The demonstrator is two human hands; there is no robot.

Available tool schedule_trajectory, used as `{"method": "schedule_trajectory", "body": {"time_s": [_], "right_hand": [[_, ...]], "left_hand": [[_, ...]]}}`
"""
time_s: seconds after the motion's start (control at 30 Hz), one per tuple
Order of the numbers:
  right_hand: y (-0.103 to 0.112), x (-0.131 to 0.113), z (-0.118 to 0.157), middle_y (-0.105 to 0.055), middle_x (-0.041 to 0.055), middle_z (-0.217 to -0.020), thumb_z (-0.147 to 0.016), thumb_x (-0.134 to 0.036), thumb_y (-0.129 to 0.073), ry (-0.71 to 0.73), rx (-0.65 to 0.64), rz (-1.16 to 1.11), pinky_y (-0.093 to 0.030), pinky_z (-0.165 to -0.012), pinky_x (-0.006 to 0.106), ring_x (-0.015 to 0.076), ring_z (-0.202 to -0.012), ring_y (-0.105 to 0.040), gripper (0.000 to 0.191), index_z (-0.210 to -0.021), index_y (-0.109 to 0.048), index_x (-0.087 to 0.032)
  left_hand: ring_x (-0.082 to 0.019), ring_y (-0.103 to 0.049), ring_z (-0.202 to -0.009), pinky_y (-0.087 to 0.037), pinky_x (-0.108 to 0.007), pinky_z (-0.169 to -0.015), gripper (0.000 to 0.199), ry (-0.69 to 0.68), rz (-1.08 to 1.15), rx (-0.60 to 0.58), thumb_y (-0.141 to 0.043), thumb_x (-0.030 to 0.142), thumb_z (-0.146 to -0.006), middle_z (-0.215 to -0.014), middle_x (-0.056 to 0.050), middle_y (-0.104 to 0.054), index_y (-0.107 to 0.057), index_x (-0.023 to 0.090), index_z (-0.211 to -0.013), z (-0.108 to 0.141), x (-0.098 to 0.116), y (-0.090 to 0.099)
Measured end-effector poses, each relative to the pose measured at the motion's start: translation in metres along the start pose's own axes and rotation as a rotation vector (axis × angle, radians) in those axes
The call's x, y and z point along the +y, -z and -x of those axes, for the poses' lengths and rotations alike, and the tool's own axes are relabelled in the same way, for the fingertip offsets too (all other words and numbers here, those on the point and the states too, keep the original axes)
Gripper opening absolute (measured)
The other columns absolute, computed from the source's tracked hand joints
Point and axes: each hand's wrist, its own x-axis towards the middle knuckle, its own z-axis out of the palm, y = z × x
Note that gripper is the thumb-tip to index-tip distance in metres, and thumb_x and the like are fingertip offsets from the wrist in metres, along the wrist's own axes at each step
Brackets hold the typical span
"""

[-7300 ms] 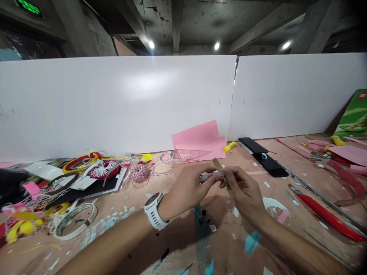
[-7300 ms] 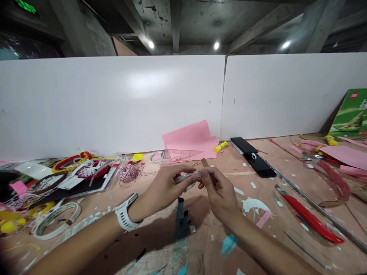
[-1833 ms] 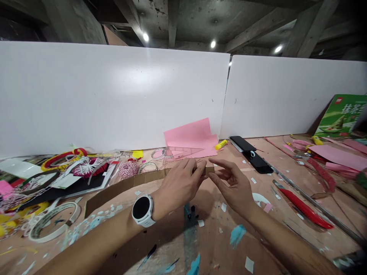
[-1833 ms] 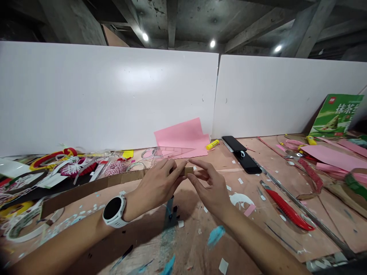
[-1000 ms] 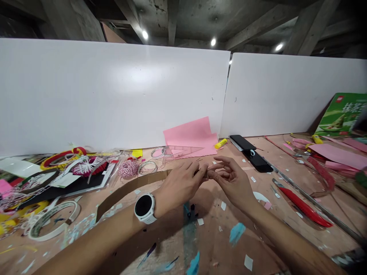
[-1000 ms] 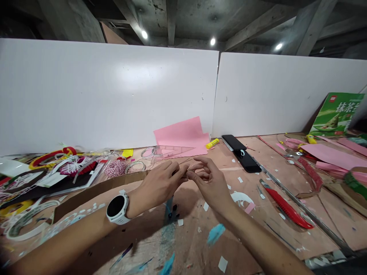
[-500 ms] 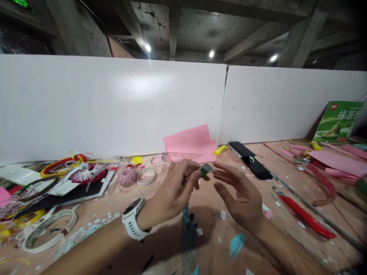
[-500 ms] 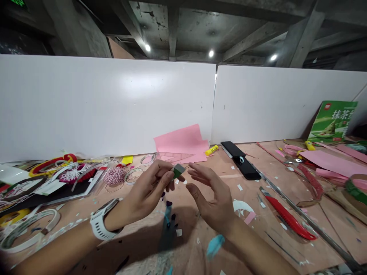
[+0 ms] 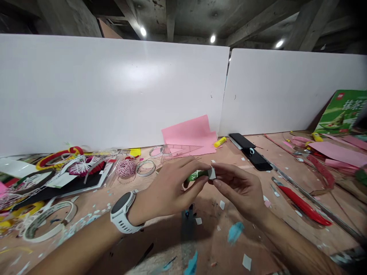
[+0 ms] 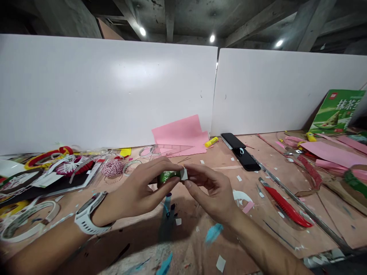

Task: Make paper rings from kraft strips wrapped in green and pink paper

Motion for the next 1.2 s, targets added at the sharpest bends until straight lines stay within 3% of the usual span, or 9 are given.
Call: {"method": "schedule_trajectory", "body": {"time_s": [0.33,0.77,1.0,1.2], "right_hand": [[-0.0069,-0.0019,-0.0031,-0.082,0.0019,-0.109,-0.087,-0.019,-0.079,-0.032,0.044,-0.119,-0.068,-0.089,0.037,0.0207,-0.097,-0.079,0.037,-0.121,-0.075,-0.033],[-0.0091,-0.0027,-0.0033,-0.083,0.0025,-0.105,-0.085,-0.025,-0.082,-0.037,0.109,-0.114,-0.069,-0.085,0.036,0.0208,-0.091,-0.08,0.033,-0.118,-0.077,-0.031],[-0.0086,-0.003,-0.004,-0.083,0.0007,-0.105,-0.086,-0.018,-0.08,-0.033,0.1,-0.14,-0.068,-0.085,0.029,0.0169,-0.091,-0.08,0.035,-0.118,-0.078,-0.032],[-0.0091,-0.0031,-0.0042,-0.083,0.0008,-0.105,-0.085,-0.018,-0.08,-0.051,0.114,-0.143,-0.068,-0.085,0.03,0.0176,-0.091,-0.08,0.035,-0.117,-0.078,-0.032]], "left_hand": [[-0.018,-0.061,-0.087,-0.049,-0.031,-0.075,0.025,-0.041,-0.051,0.046,-0.056,0.018,-0.099,-0.099,-0.007,-0.066,-0.064,0.018,-0.123,-0.0008,-0.0007,-0.0021],[-0.017,-0.06,-0.088,-0.05,-0.03,-0.073,0.029,-0.04,-0.041,0.056,-0.057,0.018,-0.1,-0.101,-0.007,-0.065,-0.062,0.02,-0.128,0.0007,-0.0009,-0.005],[-0.017,-0.06,-0.089,-0.05,-0.03,-0.073,0.029,-0.034,-0.041,0.06,-0.057,0.017,-0.1,-0.103,-0.008,-0.065,-0.062,0.019,-0.129,0.0004,-0.0011,-0.006],[-0.017,-0.06,-0.089,-0.05,-0.028,-0.07,0.029,-0.031,-0.041,0.06,-0.056,0.017,-0.101,-0.104,-0.008,-0.065,-0.061,0.019,-0.13,0.0012,-0.0009,-0.0071]]}}
